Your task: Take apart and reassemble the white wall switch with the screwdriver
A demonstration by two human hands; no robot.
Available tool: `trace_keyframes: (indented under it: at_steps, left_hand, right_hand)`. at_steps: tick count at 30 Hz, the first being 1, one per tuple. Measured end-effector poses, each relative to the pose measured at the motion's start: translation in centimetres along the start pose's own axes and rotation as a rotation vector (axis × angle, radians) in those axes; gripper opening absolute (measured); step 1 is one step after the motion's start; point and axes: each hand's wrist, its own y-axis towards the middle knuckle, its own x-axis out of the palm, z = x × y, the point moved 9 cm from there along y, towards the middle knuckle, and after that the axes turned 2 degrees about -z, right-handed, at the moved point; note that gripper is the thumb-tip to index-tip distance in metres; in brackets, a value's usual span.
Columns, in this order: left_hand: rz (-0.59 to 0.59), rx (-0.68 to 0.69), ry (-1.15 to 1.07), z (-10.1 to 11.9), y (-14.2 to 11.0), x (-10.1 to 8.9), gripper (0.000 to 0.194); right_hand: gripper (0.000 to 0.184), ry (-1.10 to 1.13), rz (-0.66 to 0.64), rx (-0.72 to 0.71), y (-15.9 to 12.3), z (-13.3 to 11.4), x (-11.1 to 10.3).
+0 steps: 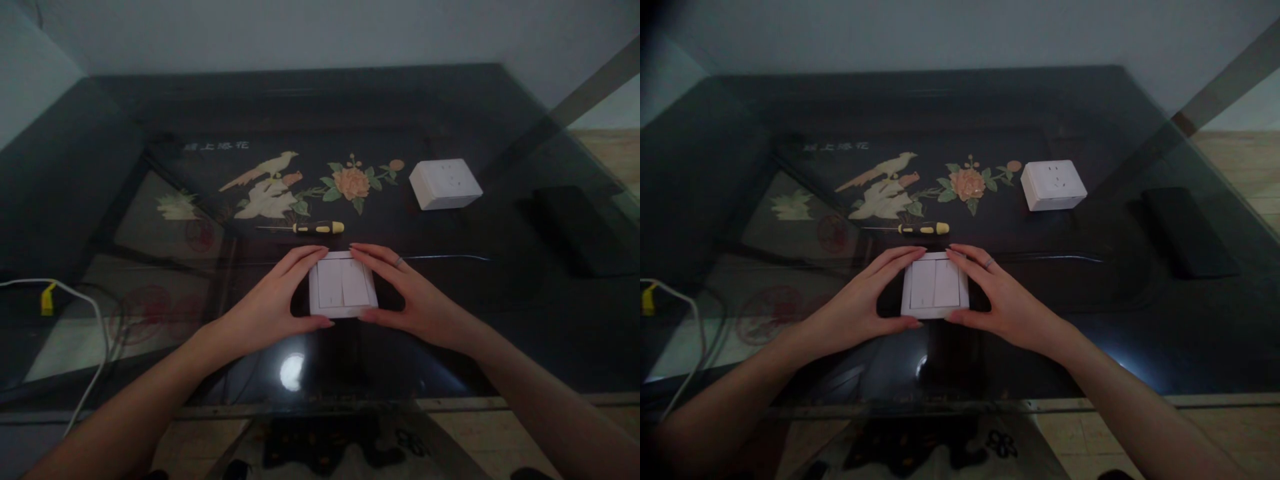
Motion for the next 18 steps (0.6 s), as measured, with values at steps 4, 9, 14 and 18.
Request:
trace_keyframes:
  at_steps: [4,9,14,18]
  left_hand:
    - [-0.009,-0.015,-0.024,-0.09,0.01,0.05,0.085]
    - [-0.003,-0.014,-0.034,0.08,0.03,-0.03,0.070]
    - [0.016,-0.013,-0.036,0.19,0.02,-0.15,0.068]
    - [0.017,-0.015,-0.022,0.23,0.05,-0.18,0.068]
  right_hand:
    - [0.068,0.017,0.021,0.005,0.00,-0.01,-0.23]
    - [0.067,0.010,0.037,-0.013,0.01,-0.02,-0.31]
    - [0.066,0.001,0.035,-0.016,0.03,-0.10,-0.30]
    - [0.066,-0.001,0.033,-0.016,0.02,-0.08,-0.21]
